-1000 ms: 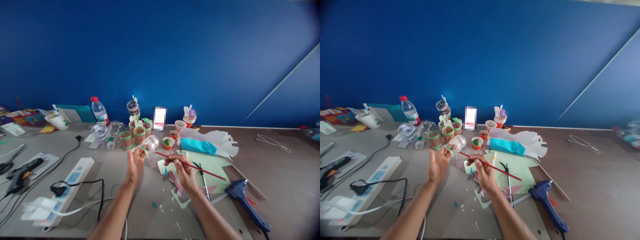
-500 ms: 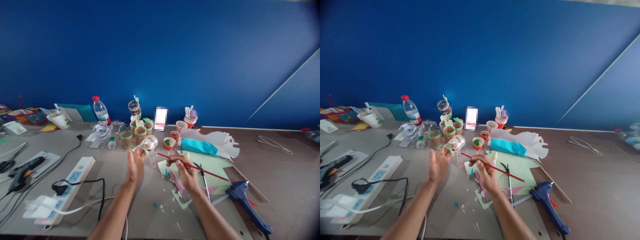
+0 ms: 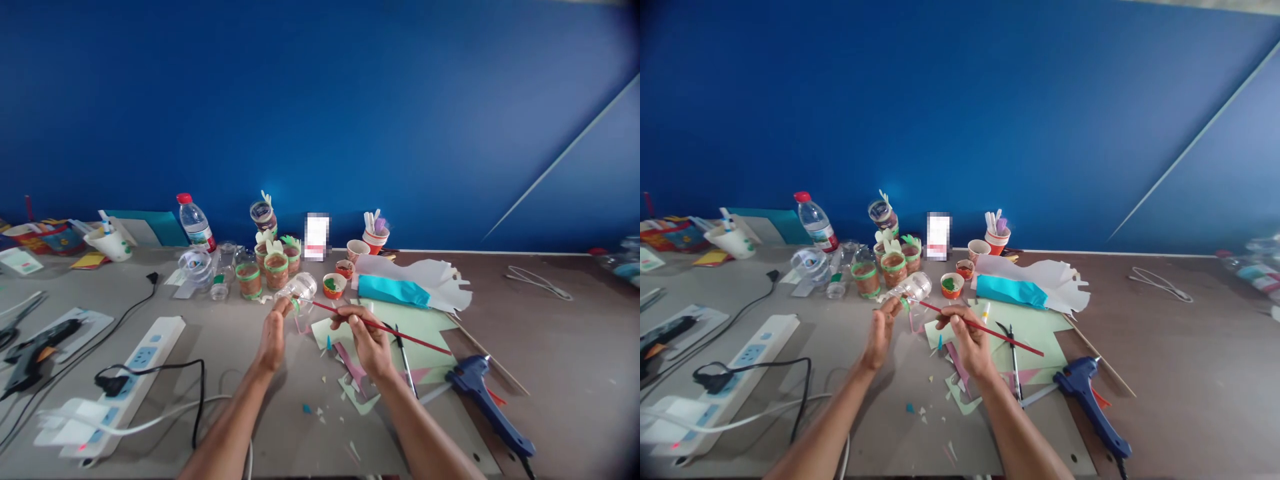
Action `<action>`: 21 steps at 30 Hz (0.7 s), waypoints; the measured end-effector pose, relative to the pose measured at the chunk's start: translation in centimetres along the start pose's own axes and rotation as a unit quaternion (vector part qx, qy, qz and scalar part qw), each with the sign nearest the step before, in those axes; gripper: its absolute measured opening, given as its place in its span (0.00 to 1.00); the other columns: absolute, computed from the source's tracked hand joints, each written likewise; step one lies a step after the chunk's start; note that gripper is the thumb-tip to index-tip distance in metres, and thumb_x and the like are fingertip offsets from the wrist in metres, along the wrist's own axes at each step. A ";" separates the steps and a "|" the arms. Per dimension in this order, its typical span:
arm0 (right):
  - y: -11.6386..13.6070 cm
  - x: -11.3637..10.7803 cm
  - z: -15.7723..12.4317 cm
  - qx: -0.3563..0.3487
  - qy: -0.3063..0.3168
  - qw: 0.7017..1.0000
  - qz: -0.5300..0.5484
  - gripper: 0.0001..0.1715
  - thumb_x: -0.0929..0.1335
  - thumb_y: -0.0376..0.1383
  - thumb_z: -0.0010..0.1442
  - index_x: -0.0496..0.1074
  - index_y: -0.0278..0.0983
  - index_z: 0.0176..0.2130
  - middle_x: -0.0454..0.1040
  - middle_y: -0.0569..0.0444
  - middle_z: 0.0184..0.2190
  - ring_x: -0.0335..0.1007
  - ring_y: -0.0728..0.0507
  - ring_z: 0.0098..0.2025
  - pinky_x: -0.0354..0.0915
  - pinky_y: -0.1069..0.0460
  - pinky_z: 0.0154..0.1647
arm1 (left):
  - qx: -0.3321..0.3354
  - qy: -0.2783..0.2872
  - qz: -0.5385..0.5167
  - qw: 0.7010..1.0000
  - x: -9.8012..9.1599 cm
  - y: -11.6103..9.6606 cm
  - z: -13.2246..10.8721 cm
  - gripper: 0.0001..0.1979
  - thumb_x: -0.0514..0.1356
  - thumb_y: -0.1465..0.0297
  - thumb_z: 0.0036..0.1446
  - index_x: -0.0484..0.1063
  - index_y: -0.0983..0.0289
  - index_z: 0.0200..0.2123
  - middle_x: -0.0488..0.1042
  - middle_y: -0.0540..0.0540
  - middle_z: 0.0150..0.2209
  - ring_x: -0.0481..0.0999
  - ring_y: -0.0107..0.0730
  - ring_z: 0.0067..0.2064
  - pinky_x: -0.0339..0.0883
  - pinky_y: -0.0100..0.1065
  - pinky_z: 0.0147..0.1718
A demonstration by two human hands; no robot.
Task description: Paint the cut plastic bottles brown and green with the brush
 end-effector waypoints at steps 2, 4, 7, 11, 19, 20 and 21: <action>0.0 -0.1 0.0 0.005 0.002 1.000 -0.004 0.10 0.67 0.40 0.63 0.77 0.40 0.38 0.76 0.52 0.31 0.71 0.45 0.29 0.66 0.49 0.34 | 0.023 0.022 0.049 0.998 0.1 -0.3 -0.2 0.33 0.46 0.43 0.59 0.71 0.63 0.49 0.73 0.60 0.47 0.70 0.46 0.53 0.59 0.45 0.55; 0.1 -0.4 0.0 0.005 -0.005 1.000 -0.004 0.10 0.67 0.40 0.63 0.78 0.40 0.36 0.76 0.53 0.29 0.70 0.46 0.29 0.65 0.50 0.32 | 0.047 0.044 0.091 0.994 0.3 -0.9 -0.3 0.34 0.43 0.42 0.59 0.71 0.63 0.48 0.73 0.61 0.45 0.70 0.46 0.50 0.61 0.45 0.53; 0.2 -0.8 0.2 -0.002 -0.030 1.000 0.008 0.10 0.66 0.40 0.63 0.78 0.40 0.36 0.75 0.54 0.28 0.69 0.46 0.28 0.64 0.50 0.32 | 0.072 0.077 0.149 0.983 0.7 -1.9 -0.3 0.37 0.40 0.42 0.59 0.69 0.64 0.51 0.70 0.62 0.48 0.69 0.48 0.50 0.61 0.47 0.52; 0.3 -0.8 0.3 -0.002 -0.027 1.000 0.015 0.10 0.66 0.40 0.63 0.78 0.40 0.38 0.76 0.53 0.30 0.70 0.46 0.29 0.65 0.49 0.34 | 0.097 0.104 0.229 0.963 1.1 -2.7 -0.5 0.35 0.40 0.42 0.59 0.69 0.63 0.49 0.70 0.63 0.47 0.67 0.51 0.51 0.55 0.51 0.55; 0.4 -1.6 0.6 -0.001 -0.069 0.996 0.052 0.10 0.67 0.40 0.62 0.78 0.40 0.35 0.75 0.54 0.29 0.70 0.47 0.28 0.63 0.51 0.31 | 0.143 0.129 0.297 0.935 1.2 -2.6 -0.8 0.34 0.38 0.43 0.60 0.68 0.62 0.46 0.69 0.59 0.38 0.68 0.47 0.44 0.52 0.53 0.56; 0.4 -1.5 0.7 0.001 -0.064 0.997 0.053 0.10 0.67 0.40 0.62 0.78 0.40 0.35 0.75 0.54 0.29 0.70 0.46 0.28 0.63 0.50 0.32 | 0.148 0.135 0.303 0.932 1.2 -2.5 -0.8 0.34 0.38 0.43 0.60 0.68 0.62 0.45 0.69 0.58 0.38 0.68 0.46 0.43 0.52 0.52 0.56; 0.4 -1.5 0.7 0.006 -0.058 0.997 0.048 0.10 0.67 0.40 0.61 0.78 0.40 0.36 0.75 0.54 0.28 0.70 0.46 0.28 0.64 0.49 0.32 | 0.152 0.138 0.308 0.929 1.3 -2.5 -0.8 0.34 0.38 0.43 0.60 0.68 0.62 0.45 0.69 0.58 0.38 0.68 0.45 0.42 0.52 0.52 0.56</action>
Point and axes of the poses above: each hand's wrist, its own z-axis towards the middle knuckle, its own x-axis out of the palm, y = z × x, the point moved 3 cm from there along z, towards the middle knuckle
